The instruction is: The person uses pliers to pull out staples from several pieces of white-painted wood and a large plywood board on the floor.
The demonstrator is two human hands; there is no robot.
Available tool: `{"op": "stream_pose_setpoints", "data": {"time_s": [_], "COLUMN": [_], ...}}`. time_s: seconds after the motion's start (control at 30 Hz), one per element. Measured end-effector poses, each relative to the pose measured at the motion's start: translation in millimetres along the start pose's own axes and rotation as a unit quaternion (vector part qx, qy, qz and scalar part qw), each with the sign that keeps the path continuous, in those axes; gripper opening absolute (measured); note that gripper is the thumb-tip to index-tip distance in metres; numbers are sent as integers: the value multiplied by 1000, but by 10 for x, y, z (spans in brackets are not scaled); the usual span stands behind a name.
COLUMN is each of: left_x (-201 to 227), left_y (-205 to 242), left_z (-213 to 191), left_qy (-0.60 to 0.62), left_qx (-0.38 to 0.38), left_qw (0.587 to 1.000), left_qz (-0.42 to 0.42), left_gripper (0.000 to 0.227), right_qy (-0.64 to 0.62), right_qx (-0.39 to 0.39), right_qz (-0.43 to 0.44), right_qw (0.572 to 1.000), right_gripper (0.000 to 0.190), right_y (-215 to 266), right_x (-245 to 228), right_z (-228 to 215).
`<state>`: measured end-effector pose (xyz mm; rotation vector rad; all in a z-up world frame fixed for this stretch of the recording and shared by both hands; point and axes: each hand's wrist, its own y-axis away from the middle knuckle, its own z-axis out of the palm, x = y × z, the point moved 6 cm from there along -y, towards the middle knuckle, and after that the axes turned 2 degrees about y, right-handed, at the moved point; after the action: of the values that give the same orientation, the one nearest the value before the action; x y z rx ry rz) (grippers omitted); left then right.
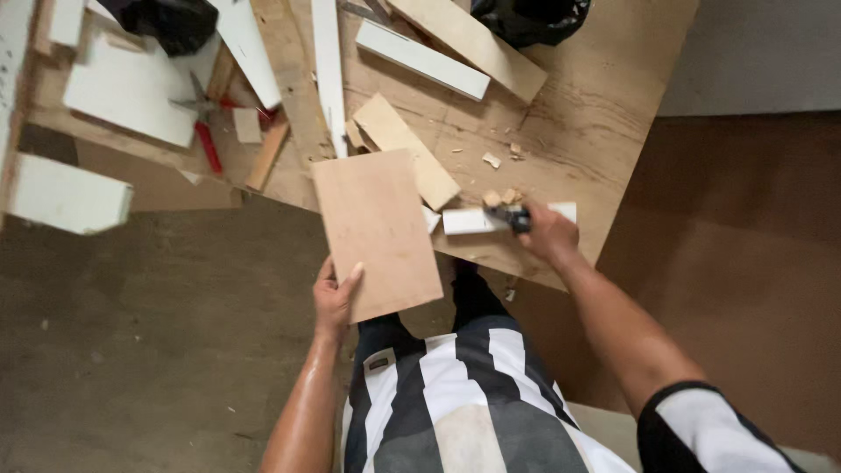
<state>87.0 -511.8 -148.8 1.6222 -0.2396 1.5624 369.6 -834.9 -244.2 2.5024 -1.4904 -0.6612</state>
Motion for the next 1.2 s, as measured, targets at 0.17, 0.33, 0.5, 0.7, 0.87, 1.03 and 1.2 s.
{"op": "stream_pose_setpoints", "data": {"time_s": [0.17,0.33,0.5,0.7,0.87,1.03,1.2], "left_x": [-316,-745,-1065,-1152,-1061,-1125,-1216], "left_y": [371,656,673,938,1125,1128,1108], "left_z": [397,818,1081,1187,1258,1230,1219], "left_qy": [27,17,-31,-28,-18,-47,-18], "left_qx": [63,80,45,80,100,117,102], "left_qw": [996,996,998,996,995,991,994], "left_qz": [50,36,30,-25,-19,-40,-21], "left_gripper": [47,50,51,54,55,55,52], "right_qy": [75,-1,-69,-78,-71,-73,15], "right_qx": [-30,92,95,133,102,77,39], "right_qz": [-44,-87,-66,-152,-168,-186,-238], "right_qw": [996,992,991,976,978,977,970], "right_gripper": [66,65,53,55,55,45,48], "right_y": [-886,-1178,-868,-1064,-1095,-960,-784], "right_x": [383,679,961,1018,872,676,428], "right_z": [-318,-502,-292,-299,-328,-285,-254]}}
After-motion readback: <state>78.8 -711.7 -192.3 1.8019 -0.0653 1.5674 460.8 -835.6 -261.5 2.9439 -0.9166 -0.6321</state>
